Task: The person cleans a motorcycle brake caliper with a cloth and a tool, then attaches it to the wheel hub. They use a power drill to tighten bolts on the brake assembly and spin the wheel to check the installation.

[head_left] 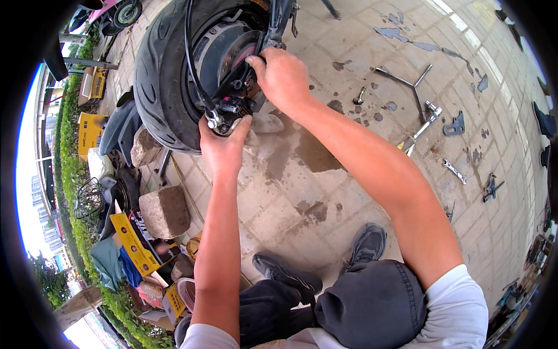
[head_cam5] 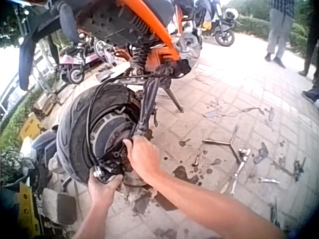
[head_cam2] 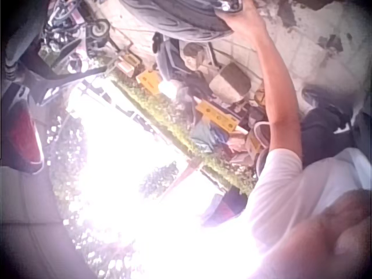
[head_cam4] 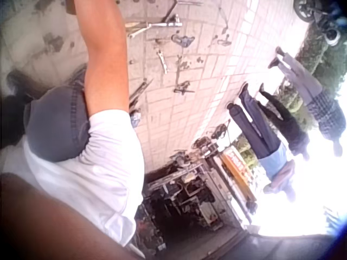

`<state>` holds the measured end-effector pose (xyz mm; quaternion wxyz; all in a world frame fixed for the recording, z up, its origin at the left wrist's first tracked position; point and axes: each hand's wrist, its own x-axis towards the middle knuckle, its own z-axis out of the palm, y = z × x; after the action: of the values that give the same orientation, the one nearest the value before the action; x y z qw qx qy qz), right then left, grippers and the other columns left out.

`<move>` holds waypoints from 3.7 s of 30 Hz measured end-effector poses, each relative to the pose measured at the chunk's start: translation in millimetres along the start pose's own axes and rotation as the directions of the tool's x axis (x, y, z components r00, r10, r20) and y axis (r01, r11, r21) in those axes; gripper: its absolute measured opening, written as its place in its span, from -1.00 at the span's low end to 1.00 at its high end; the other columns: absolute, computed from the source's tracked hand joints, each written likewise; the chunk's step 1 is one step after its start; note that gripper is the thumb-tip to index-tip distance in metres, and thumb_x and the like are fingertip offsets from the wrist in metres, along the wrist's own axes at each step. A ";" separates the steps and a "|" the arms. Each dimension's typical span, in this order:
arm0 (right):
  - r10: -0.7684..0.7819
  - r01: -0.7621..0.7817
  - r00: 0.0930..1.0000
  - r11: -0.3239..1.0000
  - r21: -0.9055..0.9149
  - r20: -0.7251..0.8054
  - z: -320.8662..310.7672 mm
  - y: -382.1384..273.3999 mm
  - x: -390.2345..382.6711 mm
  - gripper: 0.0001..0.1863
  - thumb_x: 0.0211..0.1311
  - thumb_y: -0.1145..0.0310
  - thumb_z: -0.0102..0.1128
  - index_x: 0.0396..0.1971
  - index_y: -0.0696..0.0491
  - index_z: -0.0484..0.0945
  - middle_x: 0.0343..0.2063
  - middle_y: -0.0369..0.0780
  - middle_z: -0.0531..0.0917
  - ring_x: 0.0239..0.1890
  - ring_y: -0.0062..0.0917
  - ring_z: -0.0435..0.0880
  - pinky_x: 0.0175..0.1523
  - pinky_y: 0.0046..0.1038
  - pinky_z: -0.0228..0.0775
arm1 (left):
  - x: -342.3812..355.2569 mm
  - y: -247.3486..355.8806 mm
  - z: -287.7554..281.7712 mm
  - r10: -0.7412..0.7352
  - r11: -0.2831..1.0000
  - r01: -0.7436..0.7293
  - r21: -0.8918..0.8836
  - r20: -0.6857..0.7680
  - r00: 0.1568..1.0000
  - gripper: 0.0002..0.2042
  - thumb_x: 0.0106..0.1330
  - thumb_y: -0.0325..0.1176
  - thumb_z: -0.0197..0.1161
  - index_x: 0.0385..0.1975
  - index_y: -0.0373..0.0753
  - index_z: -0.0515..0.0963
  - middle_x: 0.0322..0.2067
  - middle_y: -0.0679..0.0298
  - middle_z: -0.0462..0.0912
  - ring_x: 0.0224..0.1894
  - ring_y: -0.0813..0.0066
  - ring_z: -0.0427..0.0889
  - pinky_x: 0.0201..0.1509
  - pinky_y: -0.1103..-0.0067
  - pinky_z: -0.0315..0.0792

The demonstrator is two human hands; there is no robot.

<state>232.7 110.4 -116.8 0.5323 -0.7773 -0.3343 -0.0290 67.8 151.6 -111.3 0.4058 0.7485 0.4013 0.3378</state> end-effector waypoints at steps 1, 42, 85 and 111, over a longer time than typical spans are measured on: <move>0.012 -0.012 1.000 1.000 0.017 0.004 -0.2 -1.8 -0.4 -0.70 0.17 0.17 0.22 -0.49 0.15 0.60 -0.49 -0.04 0.63 -0.40 -0.10 0.61 -0.32 -0.16 0.41 | 0.3 -0.7 -1.0 0.004 1.000 -0.004 0.016 -0.005 1.000 -0.33 -0.08 -0.29 0.54 0.03 -0.46 0.39 -0.18 0.14 0.63 -0.19 0.45 0.59 -0.03 0.55 0.45; -0.265 0.262 0.964 0.960 -0.100 -0.012 -0.4 15.1 0.7 -0.78 0.20 0.22 0.20 -0.43 0.09 0.54 -0.54 -0.14 0.64 -0.53 -0.20 0.63 -0.48 -0.26 0.45 | 0.3 -4.0 0.1 -0.015 1.000 0.015 0.016 -0.022 1.000 -0.32 -0.10 -0.29 0.55 0.04 -0.44 0.39 -0.17 0.16 0.62 -0.17 0.45 0.58 -0.01 0.56 0.43; -0.313 0.313 0.950 0.948 -0.060 0.023 -5.4 19.7 2.7 -0.80 0.17 0.27 0.20 -0.43 0.10 0.55 -0.48 -0.15 0.66 -0.50 -0.18 0.62 -0.46 -0.23 0.45 | -1.0 -14.4 2.3 0.010 0.998 -0.011 -0.058 -0.020 1.000 -0.31 -0.09 -0.31 0.56 0.03 -0.48 0.38 -0.18 0.15 0.62 -0.19 0.48 0.57 -0.03 0.58 0.43; -0.024 0.019 0.988 0.999 0.034 0.152 -23.3 -23.8 -14.7 -0.76 0.21 0.22 0.11 -0.39 0.12 0.52 -0.45 -0.06 0.60 -0.34 -0.18 0.64 -0.25 -0.19 0.46 | 2.3 -18.7 -18.1 0.119 0.992 -0.121 0.027 0.058 0.991 -0.50 0.11 -0.44 0.42 0.03 -0.46 0.41 -0.07 0.13 0.59 -0.09 0.39 0.53 0.09 0.44 0.38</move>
<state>215.4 88.4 -93.4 0.5173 -0.7649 -0.3826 0.0304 47.6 166.3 -119.3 0.3844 0.7866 0.3490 0.3342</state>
